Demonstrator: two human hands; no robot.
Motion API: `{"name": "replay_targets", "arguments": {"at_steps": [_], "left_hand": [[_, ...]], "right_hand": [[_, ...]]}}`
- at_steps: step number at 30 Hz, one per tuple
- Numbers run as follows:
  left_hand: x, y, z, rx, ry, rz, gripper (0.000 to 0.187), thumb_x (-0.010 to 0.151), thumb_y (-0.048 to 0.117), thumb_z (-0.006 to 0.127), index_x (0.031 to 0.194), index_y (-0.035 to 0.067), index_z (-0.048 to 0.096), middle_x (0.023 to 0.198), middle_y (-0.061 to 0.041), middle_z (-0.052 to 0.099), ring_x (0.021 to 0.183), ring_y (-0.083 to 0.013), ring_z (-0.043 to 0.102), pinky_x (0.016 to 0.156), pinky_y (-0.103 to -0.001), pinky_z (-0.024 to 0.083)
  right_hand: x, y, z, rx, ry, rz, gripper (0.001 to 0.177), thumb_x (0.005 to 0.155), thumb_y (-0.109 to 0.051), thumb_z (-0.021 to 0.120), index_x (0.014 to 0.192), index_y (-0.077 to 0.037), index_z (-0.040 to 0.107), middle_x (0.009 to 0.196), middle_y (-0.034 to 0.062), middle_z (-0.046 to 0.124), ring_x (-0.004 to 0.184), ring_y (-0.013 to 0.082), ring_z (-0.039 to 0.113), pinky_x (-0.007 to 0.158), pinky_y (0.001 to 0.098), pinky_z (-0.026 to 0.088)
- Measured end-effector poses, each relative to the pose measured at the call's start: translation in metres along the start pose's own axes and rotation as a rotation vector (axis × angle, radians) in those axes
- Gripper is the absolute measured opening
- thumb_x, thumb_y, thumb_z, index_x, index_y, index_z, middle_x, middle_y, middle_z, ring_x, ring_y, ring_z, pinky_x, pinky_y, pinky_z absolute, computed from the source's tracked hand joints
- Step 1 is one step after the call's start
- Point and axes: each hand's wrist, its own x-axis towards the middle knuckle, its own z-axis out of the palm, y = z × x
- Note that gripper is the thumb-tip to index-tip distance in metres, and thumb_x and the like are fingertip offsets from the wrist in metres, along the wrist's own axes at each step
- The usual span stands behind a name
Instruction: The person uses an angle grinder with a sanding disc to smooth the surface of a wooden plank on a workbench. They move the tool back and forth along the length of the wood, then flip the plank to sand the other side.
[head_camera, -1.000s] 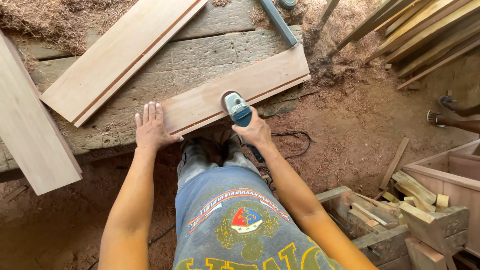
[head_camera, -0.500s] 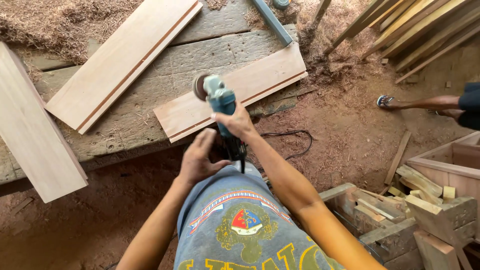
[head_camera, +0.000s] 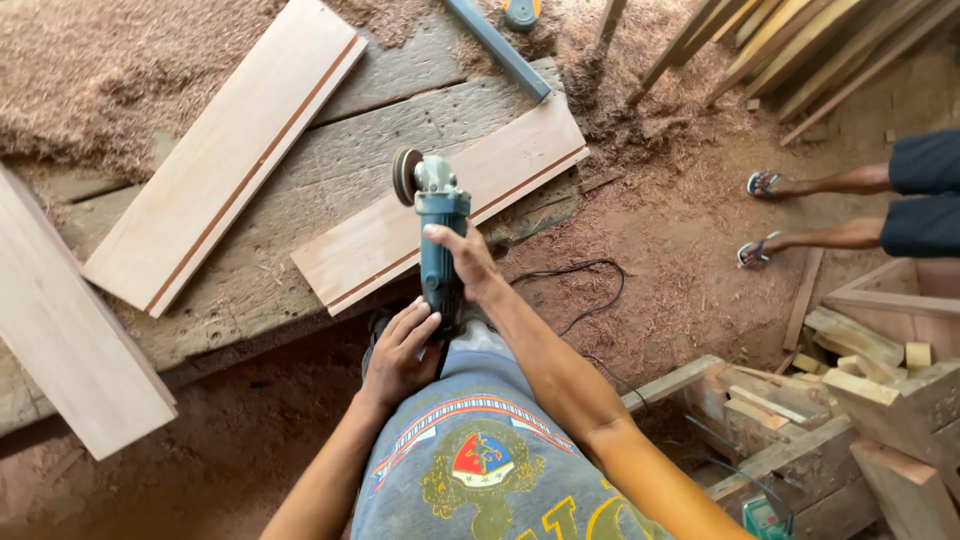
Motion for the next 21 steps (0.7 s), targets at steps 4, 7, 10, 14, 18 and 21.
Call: {"name": "replay_targets", "arguments": {"at_steps": [4, 7, 10, 14, 18, 21], "left_hand": [[-0.003, -0.001, 0.003, -0.057, 0.008, -0.081, 0.053, 0.076, 0.003, 0.079, 0.127, 0.002, 0.065, 0.133, -0.021, 0.065, 0.128, -0.0411, 0.064, 0.108, -0.044, 0.053], [0.008, -0.013, 0.001, -0.299, -0.004, -0.258, 0.079, 0.073, 0.012, 0.083, 0.139, -0.004, 0.045, 0.137, -0.025, 0.056, 0.128, -0.0385, 0.058, 0.105, -0.044, 0.049], [0.014, -0.037, 0.007, -0.888, -0.133, -0.657, 0.090, 0.074, 0.024, 0.084, 0.144, -0.009, 0.038, 0.128, -0.024, 0.058, 0.115, -0.0316, 0.060, 0.097, -0.042, 0.052], [0.029, -0.038, 0.011, -1.168, -0.251, -1.009, 0.068, 0.075, 0.023, 0.083, 0.128, -0.006, 0.052, 0.104, -0.018, 0.066, 0.086, -0.0263, 0.069, 0.076, -0.040, 0.060], [0.040, -0.060, 0.010, -0.794, -0.155, -0.940, 0.069, 0.069, 0.023, 0.082, 0.126, -0.003, 0.054, 0.098, -0.015, 0.068, 0.082, -0.0253, 0.070, 0.072, -0.037, 0.060], [0.066, -0.072, -0.007, -0.338, -0.072, -0.934, 0.075, 0.064, 0.026, 0.084, 0.128, 0.001, 0.055, 0.101, -0.014, 0.071, 0.089, -0.0273, 0.070, 0.079, -0.040, 0.059]], "right_hand": [[-0.004, 0.007, -0.004, 0.108, -0.034, -0.017, 0.057, 0.082, -0.032, 0.079, 0.121, 0.000, 0.052, 0.092, 0.0090, 0.061, 0.073, 0.0156, 0.064, 0.062, 0.0309, 0.059], [-0.010, 0.002, 0.000, 0.195, -0.091, 0.025, 0.053, 0.086, -0.032, 0.076, 0.120, 0.000, 0.053, 0.092, 0.0113, 0.061, 0.074, 0.0175, 0.065, 0.062, 0.0326, 0.058], [-0.013, 0.001, 0.007, 0.128, -0.097, 0.028, 0.052, 0.084, -0.036, 0.071, 0.123, -0.006, 0.052, 0.097, 0.0114, 0.065, 0.083, 0.0189, 0.069, 0.070, 0.0336, 0.062], [-0.007, 0.012, 0.005, 0.128, -0.196, 0.056, 0.060, 0.090, -0.041, 0.069, 0.131, -0.001, 0.052, 0.108, 0.0153, 0.067, 0.096, 0.0210, 0.069, 0.082, 0.0354, 0.060], [0.005, 0.029, -0.016, -0.151, -0.195, 0.055, 0.066, 0.097, -0.042, 0.063, 0.144, 0.002, 0.051, 0.120, 0.0128, 0.065, 0.106, 0.0162, 0.063, 0.094, 0.0323, 0.053], [-0.001, 0.063, -0.051, -0.466, -0.125, -0.036, 0.068, 0.097, -0.039, 0.065, 0.148, 0.001, 0.048, 0.129, 0.0146, 0.067, 0.117, 0.0197, 0.063, 0.101, 0.0339, 0.051]]}}
